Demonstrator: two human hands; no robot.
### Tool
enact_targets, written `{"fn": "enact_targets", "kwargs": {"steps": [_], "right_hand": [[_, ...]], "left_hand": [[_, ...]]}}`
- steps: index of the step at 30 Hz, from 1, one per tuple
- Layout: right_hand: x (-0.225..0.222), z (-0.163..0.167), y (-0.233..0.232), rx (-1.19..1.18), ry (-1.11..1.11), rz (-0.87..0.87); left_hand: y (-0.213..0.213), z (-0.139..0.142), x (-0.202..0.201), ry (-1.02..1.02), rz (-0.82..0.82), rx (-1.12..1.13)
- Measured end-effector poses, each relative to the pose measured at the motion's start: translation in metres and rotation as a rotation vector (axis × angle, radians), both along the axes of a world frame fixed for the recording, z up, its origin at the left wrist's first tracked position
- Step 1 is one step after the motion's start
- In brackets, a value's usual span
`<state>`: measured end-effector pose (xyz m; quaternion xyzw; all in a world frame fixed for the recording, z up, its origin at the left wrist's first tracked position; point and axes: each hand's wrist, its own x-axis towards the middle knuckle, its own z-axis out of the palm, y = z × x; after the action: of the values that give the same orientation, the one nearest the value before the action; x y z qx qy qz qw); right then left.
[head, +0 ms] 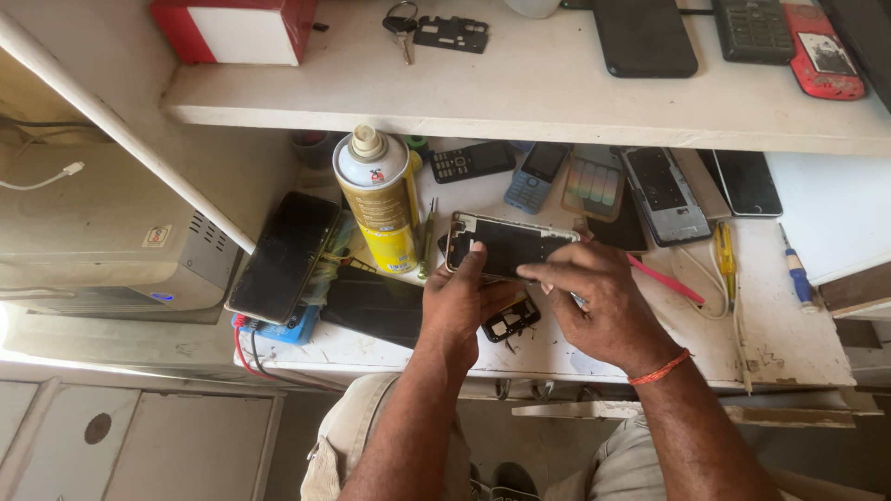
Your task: The person repairs a disassembled smartphone on a cluttered workbench, using a screwdriver to work on the exposed internal board. They then press the display and back cover onto the phone body, press the edges to close it, and handle the reassembled phone.
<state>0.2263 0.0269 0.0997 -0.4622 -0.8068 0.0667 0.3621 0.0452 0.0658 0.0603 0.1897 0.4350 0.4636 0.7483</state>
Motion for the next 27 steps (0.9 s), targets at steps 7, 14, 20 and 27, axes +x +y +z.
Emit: {"fn": "enact_targets", "kwargs": {"steps": [7,14,20,27], "right_hand": [[0.0012,-0.0037,-0.0013,-0.172,0.03,0.027],[0.0013,-0.0021,-0.0018,-0.253,0.039,0.025],[0.0003,-0.0002,-0.0012,-0.224,0.026,0.043],[-0.0009,-0.0023,-0.001,-0.288,0.026,0.008]], "left_hand": [[-0.0004,-0.0021,0.0005,0.094,-0.035,0.016],[-0.0006,-0.0065,0.0016,0.076,-0.048,0.048],[-0.0012,-0.0082,0.0016,0.103,-0.043,0.01],[-0.0012,-0.0075,0.0016,0.111,-0.058,0.02]]}}
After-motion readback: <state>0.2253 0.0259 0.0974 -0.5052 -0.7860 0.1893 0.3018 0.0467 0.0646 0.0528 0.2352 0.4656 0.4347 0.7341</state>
